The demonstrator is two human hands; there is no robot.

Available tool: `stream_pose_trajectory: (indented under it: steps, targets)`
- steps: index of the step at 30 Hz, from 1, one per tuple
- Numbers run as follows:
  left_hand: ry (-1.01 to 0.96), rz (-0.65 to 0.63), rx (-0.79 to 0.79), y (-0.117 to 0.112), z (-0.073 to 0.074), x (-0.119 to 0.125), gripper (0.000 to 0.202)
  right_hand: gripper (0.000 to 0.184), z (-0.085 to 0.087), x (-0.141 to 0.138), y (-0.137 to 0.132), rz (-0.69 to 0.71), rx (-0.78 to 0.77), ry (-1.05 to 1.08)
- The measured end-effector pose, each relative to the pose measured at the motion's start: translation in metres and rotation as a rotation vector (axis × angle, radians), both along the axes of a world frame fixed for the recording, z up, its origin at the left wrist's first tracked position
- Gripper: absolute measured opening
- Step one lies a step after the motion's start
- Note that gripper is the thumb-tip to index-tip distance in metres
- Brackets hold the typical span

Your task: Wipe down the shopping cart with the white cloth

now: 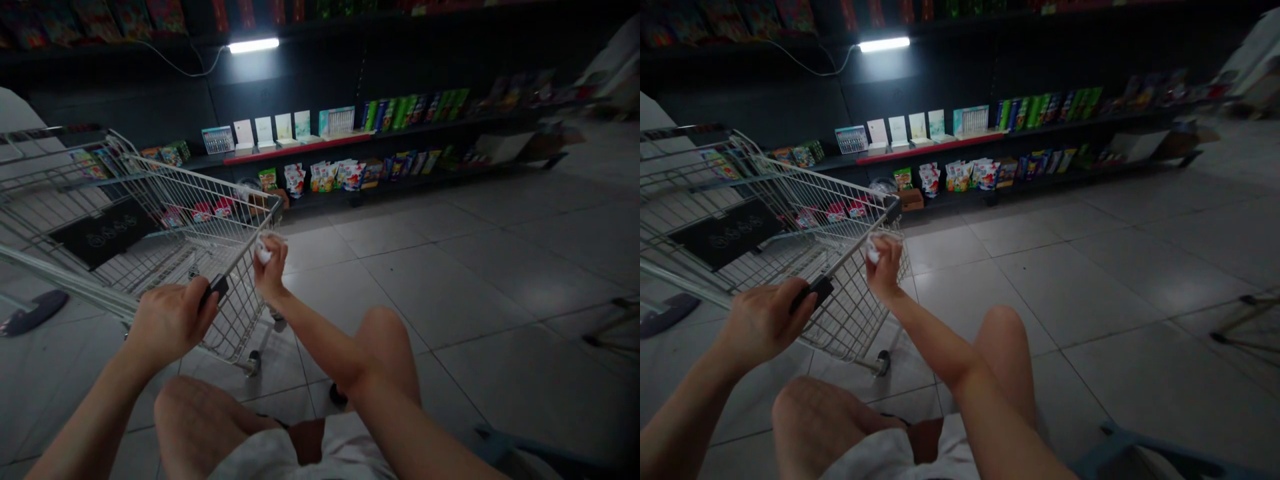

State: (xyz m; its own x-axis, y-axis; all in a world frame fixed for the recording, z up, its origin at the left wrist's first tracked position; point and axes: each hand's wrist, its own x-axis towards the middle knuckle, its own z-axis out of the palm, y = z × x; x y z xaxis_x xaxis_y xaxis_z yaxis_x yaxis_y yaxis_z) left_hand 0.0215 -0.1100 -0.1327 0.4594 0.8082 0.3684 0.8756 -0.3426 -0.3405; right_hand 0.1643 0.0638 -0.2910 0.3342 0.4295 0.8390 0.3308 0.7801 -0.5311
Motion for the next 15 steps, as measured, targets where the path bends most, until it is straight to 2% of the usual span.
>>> stream_pose_trajectory:
  steps: [2,4,5,7,9,11,15]
  targets:
    - [-0.012,0.014,-0.009,-0.001,0.0,-0.005,0.043,0.037,-0.013,0.001,-0.013,0.03,0.097,-0.168]
    - [-0.016,0.023,-0.009,-0.001,0.001,-0.008,0.043,0.036,-0.018,0.012,0.003,0.059,0.152,-0.278]
    - [-0.014,0.03,-0.011,-0.001,0.001,-0.009,0.043,0.033,-0.017,0.018,0.018,0.061,0.128,-0.277]
    - [-0.006,0.054,-0.027,-0.001,0.001,-0.008,0.043,0.028,-0.013,0.025,0.048,0.018,-0.041,-0.147]
    - [-0.001,0.089,-0.055,0.0,0.001,-0.006,0.043,0.025,-0.011,0.022,0.061,-0.044,-0.244,0.035]
    - [-0.002,0.119,-0.076,0.001,0.001,-0.003,0.043,0.025,-0.016,0.013,0.051,-0.043,-0.299,0.085]
    - [0.005,0.143,-0.09,0.001,0.001,-0.002,0.046,0.036,-0.042,0.007,0.012,0.11,-0.165,-0.122]
